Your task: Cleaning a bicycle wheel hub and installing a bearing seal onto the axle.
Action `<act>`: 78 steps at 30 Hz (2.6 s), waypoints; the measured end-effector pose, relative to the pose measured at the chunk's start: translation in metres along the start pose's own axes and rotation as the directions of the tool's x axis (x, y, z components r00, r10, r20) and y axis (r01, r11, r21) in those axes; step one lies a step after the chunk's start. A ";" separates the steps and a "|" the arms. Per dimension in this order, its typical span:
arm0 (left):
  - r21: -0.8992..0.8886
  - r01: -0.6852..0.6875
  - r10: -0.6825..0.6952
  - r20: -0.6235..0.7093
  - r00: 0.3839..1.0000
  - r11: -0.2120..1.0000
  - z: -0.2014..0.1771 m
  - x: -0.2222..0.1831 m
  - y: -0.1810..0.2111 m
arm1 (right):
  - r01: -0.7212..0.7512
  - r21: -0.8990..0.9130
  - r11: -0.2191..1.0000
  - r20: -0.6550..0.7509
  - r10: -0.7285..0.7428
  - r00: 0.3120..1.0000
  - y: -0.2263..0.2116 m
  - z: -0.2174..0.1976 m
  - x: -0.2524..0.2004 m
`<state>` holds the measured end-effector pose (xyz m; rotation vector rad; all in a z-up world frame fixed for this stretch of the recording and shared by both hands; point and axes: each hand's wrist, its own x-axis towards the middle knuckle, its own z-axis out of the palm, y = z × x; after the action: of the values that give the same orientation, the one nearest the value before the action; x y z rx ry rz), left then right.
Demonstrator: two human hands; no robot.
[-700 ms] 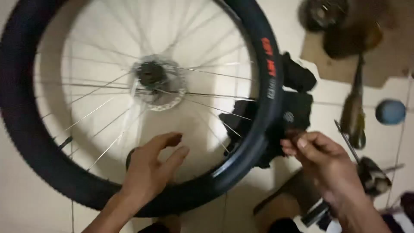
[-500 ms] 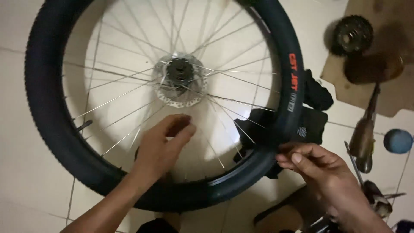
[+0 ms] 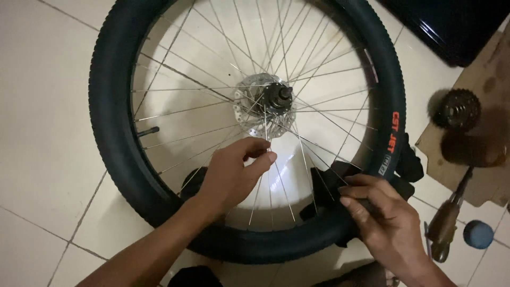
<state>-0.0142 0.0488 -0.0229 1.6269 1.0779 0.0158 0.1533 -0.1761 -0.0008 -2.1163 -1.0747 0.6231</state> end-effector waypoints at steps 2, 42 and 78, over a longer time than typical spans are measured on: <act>-0.050 -0.010 0.012 0.032 0.999 0.999 0.004 0.004 -0.001 | 0.031 -0.037 0.999 0.006 -0.031 1.000 -0.004 0.003 0.004; -0.394 0.104 -0.018 0.216 0.976 0.913 0.024 -0.011 0.020 | -0.356 0.699 0.620 0.169 0.340 0.925 -0.030 0.052 0.044; 0.258 -0.222 0.237 -0.026 0.971 0.940 0.023 0.048 -0.013 | -0.403 0.679 0.614 0.273 0.299 0.915 -0.012 0.054 0.041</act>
<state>0.0176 0.0608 -0.0655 1.9887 0.9561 0.0820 0.1335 -0.1183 -0.0318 -1.5629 -0.3286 1.1760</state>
